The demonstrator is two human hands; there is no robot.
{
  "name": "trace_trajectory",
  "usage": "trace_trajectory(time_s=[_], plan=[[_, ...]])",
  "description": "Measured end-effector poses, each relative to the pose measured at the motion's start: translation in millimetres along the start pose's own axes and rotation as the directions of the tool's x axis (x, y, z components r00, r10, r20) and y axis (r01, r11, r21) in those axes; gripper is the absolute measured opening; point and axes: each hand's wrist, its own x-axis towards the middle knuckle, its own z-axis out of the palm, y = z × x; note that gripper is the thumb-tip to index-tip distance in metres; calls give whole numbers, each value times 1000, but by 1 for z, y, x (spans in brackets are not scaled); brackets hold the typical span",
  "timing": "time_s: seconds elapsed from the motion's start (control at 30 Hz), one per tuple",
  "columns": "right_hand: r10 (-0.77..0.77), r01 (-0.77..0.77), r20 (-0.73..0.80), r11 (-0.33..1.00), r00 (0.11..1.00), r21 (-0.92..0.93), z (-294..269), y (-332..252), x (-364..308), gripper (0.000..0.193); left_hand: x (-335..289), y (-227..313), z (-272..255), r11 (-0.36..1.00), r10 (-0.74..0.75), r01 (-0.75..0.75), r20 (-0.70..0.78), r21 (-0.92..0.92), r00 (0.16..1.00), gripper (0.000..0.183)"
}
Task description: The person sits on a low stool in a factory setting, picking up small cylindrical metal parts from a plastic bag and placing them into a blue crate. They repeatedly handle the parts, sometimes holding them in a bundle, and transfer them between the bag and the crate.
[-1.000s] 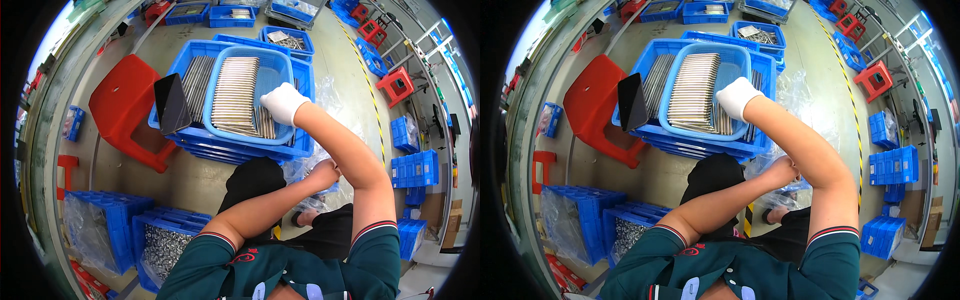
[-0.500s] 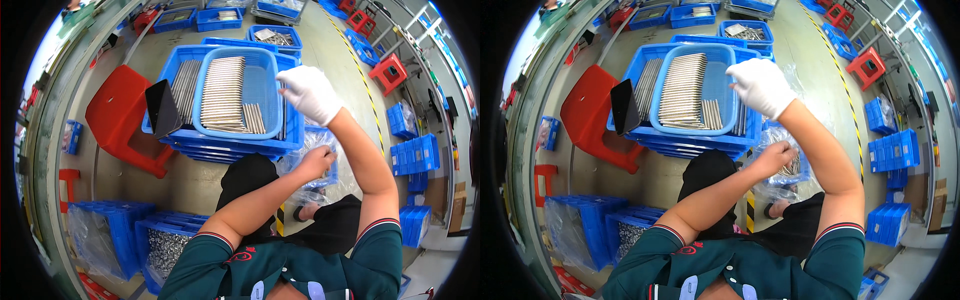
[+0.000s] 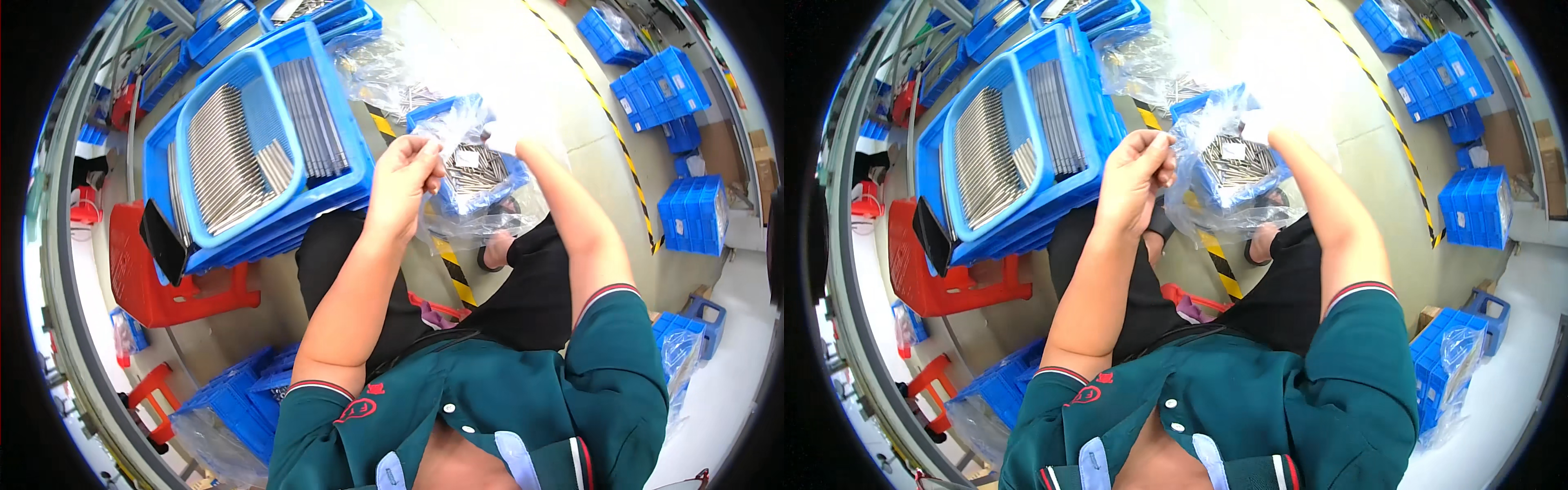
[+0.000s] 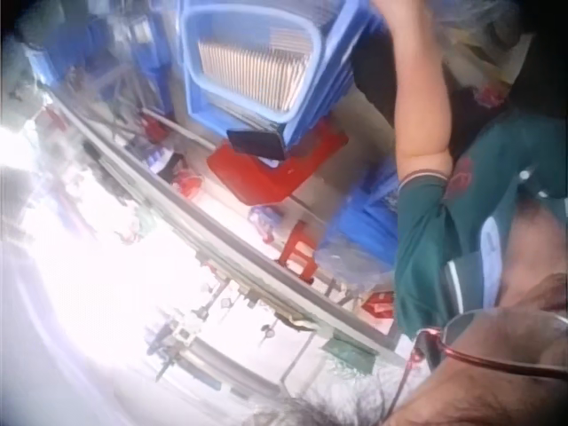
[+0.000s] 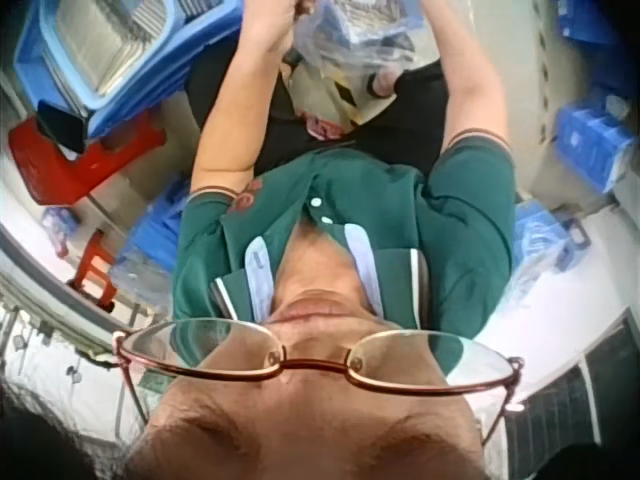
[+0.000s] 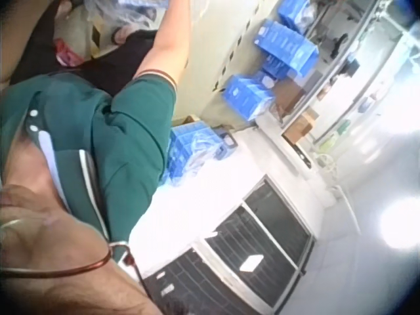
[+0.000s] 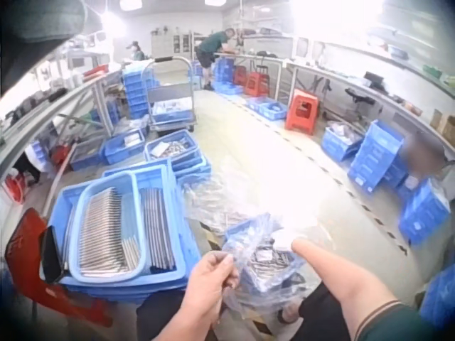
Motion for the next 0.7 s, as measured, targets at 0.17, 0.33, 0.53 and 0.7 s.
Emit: trace_trajectory(time_s=[0.17, 0.33, 0.53, 0.7], plan=[[97, -94, 105, 995, 990, -31, 96, 20, 21, 27, -2, -4, 3, 998, -58, 58, -32, 11, 998, 17], [150, -154, 124, 988, 981, 29, 152, 36, 27, 26, 0, -9, 10, 993, -120, 120, -51, 4, 992, 17], [102, -101, 203, 995, 974, -13, 190, 25, 42, 28, 5, -11, 12, 980, -191, 195, -105, 29, 976, 17], [127, -178, 199, 948, 972, 262, 222, 17, 70, 30, 12, -13, 21, 972, -220, 227, -98, 62, 970, 18]])
